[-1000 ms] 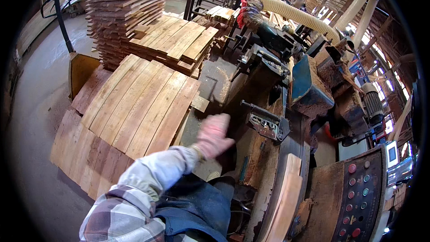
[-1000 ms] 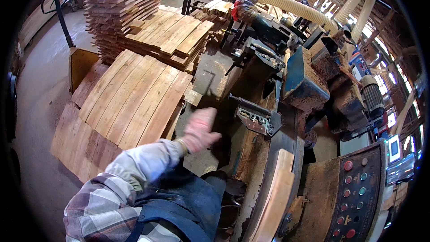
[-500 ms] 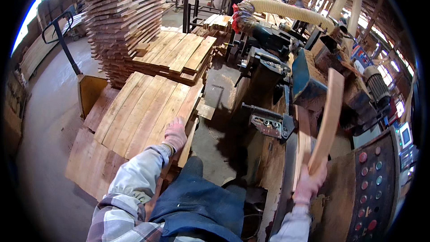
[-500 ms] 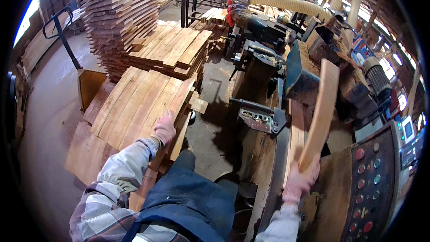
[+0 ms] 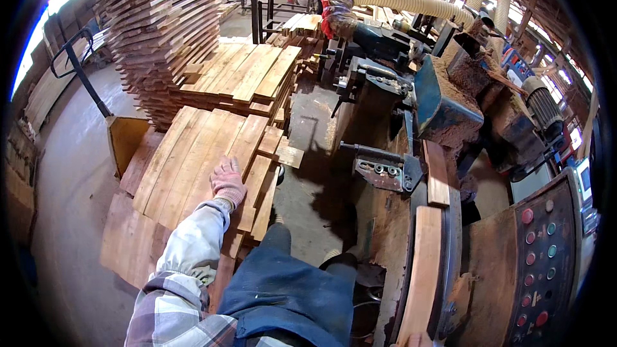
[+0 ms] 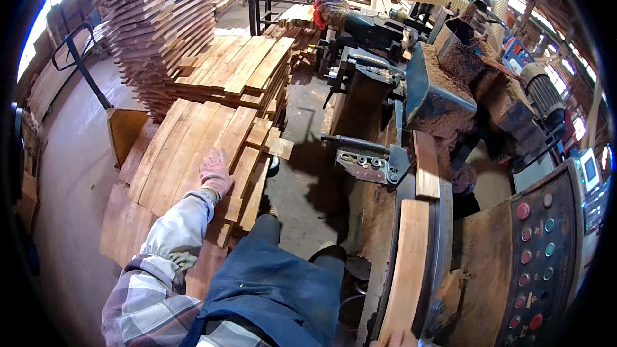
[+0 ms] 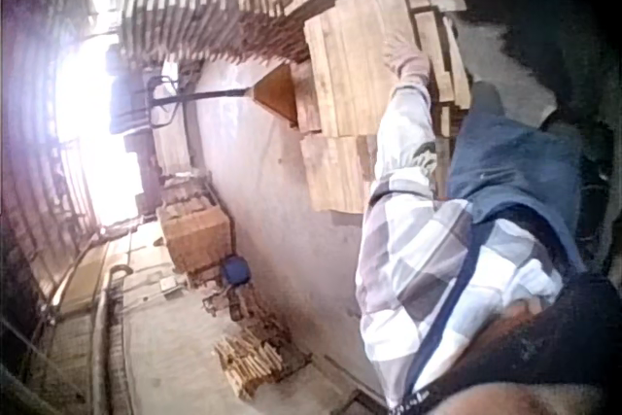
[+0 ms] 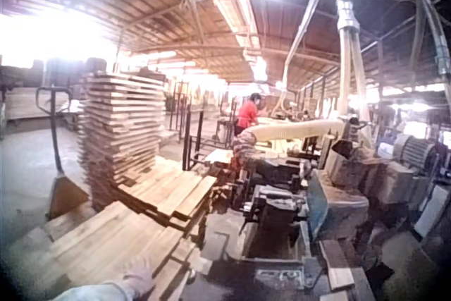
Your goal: The person feeds wooden planks into a planer machine one by one, then stacks the processed planks on a nearby pile. The person repeats this cycle of feeding and stacking throughout the clip.
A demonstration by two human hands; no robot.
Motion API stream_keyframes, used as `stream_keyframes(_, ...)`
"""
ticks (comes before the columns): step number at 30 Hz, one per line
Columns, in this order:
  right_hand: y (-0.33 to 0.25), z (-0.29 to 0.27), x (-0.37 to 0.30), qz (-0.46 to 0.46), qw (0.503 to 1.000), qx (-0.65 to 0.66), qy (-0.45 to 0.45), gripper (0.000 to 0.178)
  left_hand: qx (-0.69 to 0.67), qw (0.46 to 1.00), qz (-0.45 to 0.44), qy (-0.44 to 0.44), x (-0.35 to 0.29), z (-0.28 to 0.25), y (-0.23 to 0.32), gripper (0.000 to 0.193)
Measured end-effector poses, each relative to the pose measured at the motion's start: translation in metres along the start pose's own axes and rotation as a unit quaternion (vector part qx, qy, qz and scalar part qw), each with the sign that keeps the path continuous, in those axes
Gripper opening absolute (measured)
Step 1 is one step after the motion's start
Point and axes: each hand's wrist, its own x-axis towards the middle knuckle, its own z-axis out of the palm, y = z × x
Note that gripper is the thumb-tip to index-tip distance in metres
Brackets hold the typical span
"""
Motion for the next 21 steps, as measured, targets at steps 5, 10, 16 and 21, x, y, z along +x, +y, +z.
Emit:
stream_keyframes(5, 0.014, 0.015, 0.059, -0.045, 0.997, -0.048, -0.040, 0.061, 0.042, 0.998, -0.036, -0.012, 0.032, 0.014, -0.001, 0.102)
stream_keyframes(10, 0.044, 0.091, 0.165, -0.053, 0.998, -0.027, -0.003, 0.051, -0.155, 0.987, -0.031, -0.023, 0.024, -0.020, -0.020, 0.083)
stream_keyframes(16, 0.027, 0.112, 0.257, -0.008, 0.999, 0.029, -0.044, 0.046, -0.653, 0.744, 0.132, -0.049, -0.068, -0.057, 0.013, 0.069)
stream_keyframes(21, -0.021, 0.122, 0.274, -0.063, 0.978, 0.195, -0.040, 0.057, -0.830, 0.516, 0.130, -0.167, -0.125, -0.085, 0.121, 0.053)
